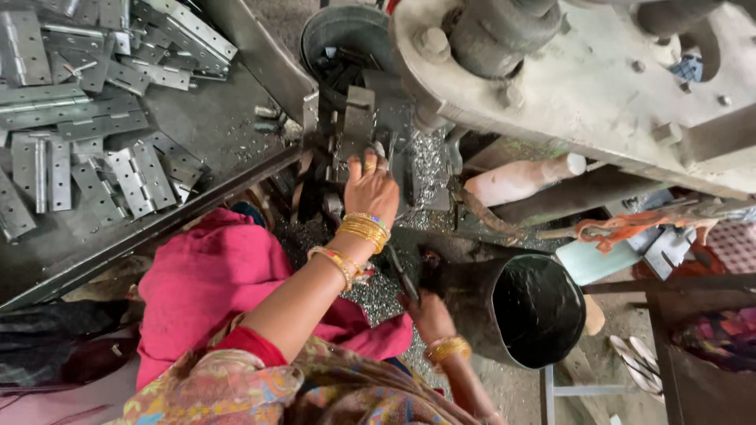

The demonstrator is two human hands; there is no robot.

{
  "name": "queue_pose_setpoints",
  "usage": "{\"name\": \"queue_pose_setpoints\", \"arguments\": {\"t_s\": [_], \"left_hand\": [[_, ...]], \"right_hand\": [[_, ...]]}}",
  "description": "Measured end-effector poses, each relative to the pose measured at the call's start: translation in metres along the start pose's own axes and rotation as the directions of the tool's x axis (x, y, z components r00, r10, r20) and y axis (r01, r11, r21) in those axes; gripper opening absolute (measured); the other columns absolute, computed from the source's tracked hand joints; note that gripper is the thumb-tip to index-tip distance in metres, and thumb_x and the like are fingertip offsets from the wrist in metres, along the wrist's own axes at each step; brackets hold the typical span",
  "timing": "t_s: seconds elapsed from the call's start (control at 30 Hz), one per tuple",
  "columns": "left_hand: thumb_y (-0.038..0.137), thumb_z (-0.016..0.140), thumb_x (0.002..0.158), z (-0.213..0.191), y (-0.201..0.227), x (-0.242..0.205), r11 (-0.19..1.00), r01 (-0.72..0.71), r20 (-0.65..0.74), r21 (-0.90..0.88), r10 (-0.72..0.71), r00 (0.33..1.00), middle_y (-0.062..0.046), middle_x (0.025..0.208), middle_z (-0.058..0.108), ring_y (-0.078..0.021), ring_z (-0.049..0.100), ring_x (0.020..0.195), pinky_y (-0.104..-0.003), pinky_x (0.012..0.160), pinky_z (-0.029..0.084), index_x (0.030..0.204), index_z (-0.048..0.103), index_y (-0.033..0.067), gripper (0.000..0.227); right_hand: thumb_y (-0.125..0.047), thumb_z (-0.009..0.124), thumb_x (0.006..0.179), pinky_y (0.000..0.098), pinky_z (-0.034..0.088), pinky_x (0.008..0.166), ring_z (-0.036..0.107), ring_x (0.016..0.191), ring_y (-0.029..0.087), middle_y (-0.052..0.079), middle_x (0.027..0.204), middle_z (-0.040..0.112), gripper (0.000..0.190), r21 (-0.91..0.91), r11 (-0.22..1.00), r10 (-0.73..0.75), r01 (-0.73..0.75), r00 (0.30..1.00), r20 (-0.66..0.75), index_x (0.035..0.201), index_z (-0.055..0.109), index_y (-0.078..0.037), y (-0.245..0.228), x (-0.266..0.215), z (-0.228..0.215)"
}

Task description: The person repeatedly picks up small metal hinge pieces from a bin, places them into a press machine, and operates the lever to process them. The person then removes the processed pieces and places them into a bucket.

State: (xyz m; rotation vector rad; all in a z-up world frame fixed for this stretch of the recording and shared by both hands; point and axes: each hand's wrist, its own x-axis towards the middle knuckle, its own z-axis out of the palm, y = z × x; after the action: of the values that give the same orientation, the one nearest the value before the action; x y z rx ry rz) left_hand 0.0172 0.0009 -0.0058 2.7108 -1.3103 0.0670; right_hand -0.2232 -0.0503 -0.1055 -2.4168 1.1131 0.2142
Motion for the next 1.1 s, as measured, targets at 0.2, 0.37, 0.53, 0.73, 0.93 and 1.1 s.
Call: {"name": "queue_pose_setpoints", "arguments": {"t_s": [0.2, 0.37, 0.53, 0.73, 0.93, 1.1], "left_hand": [[0.010, 0.058, 0.087, 0.019, -0.007, 0.008, 1.000, -0.023, 0.022, 0.011, 0.023, 0.999, -0.010, 0.149, 0.055, -0.0300, 0.030, 0.147, -0.054, 0.116, 0.019, 0.103, 0.080, 0.0091, 0.027], [0.011, 0.051, 0.095, 0.044, -0.007, 0.034, 0.998, 0.047, -0.082, -0.032, -0.050, 0.995, -0.010, 0.152, 0.052, -0.0297, 0.032, 0.152, -0.054, 0.120, 0.019, 0.120, 0.076, 0.0054, 0.035], [0.013, 0.054, 0.085, 0.054, -0.004, 0.018, 0.994, 0.046, -0.394, -0.103, -0.083, 0.916, -0.014, 0.152, 0.046, -0.0299, 0.035, 0.142, -0.055, 0.114, 0.022, 0.125, 0.076, 0.0049, 0.046], [0.019, 0.060, 0.090, 0.018, 0.009, 0.028, 0.984, 0.078, -0.031, 0.163, -0.074, 0.997, -0.008, 0.155, 0.045, -0.0290, 0.030, 0.143, -0.046, 0.115, 0.021, 0.109, 0.079, 0.0104, 0.028], [0.028, 0.064, 0.092, 0.012, 0.007, 0.028, 0.983, 0.055, -0.020, 0.173, -0.052, 0.998, -0.009, 0.151, 0.051, -0.0298, 0.033, 0.143, -0.050, 0.115, 0.024, 0.108, 0.080, 0.0126, 0.028], [0.027, 0.068, 0.077, -0.010, -0.073, -0.003, 0.919, 0.132, -0.279, -0.370, -0.246, 0.928, -0.011, 0.121, 0.068, -0.0346, 0.056, 0.118, -0.059, 0.099, 0.034, 0.103, 0.080, 0.0213, 0.030]], "right_hand": [[-0.051, 0.067, 0.089, 0.0543, 0.053, 0.073, 0.069, 0.084, 0.047, 0.027, 0.086, 0.071, 0.049, 0.003, 0.999, -0.049, 0.049, 0.998, 0.037, 0.097, 0.070, -0.003, 0.006, 0.009, -0.012], [-0.049, 0.058, 0.093, 0.0511, 0.056, 0.073, 0.074, 0.080, 0.044, 0.025, 0.086, 0.073, 0.046, 0.087, 0.994, 0.047, -0.061, 0.987, 0.153, 0.098, 0.072, -0.005, -0.001, 0.007, -0.014], [-0.049, 0.065, 0.091, 0.0537, 0.052, 0.077, 0.065, 0.093, 0.048, 0.029, 0.090, 0.070, 0.048, 0.117, 0.992, -0.054, 0.047, 0.997, 0.052, 0.101, 0.070, -0.002, -0.006, -0.004, -0.004], [-0.042, 0.059, 0.092, 0.0511, 0.054, 0.078, 0.070, 0.092, 0.045, 0.026, 0.094, 0.073, 0.040, 0.026, 0.993, -0.120, 0.119, 0.993, 0.016, 0.098, 0.071, -0.004, 0.021, 0.015, -0.014], [-0.034, 0.060, 0.094, 0.0479, 0.055, 0.074, 0.070, 0.086, 0.040, 0.021, 0.096, 0.075, 0.030, 0.229, 0.942, -0.220, 0.246, 0.966, -0.133, 0.102, 0.067, -0.005, 0.021, -0.004, 0.029], [-0.031, 0.071, 0.089, 0.0446, 0.055, 0.065, 0.070, 0.079, 0.033, 0.017, 0.097, 0.074, 0.035, -0.116, 0.954, -0.300, 0.276, 0.877, -0.375, 0.113, 0.070, -0.006, 0.004, -0.013, -0.019]]}}
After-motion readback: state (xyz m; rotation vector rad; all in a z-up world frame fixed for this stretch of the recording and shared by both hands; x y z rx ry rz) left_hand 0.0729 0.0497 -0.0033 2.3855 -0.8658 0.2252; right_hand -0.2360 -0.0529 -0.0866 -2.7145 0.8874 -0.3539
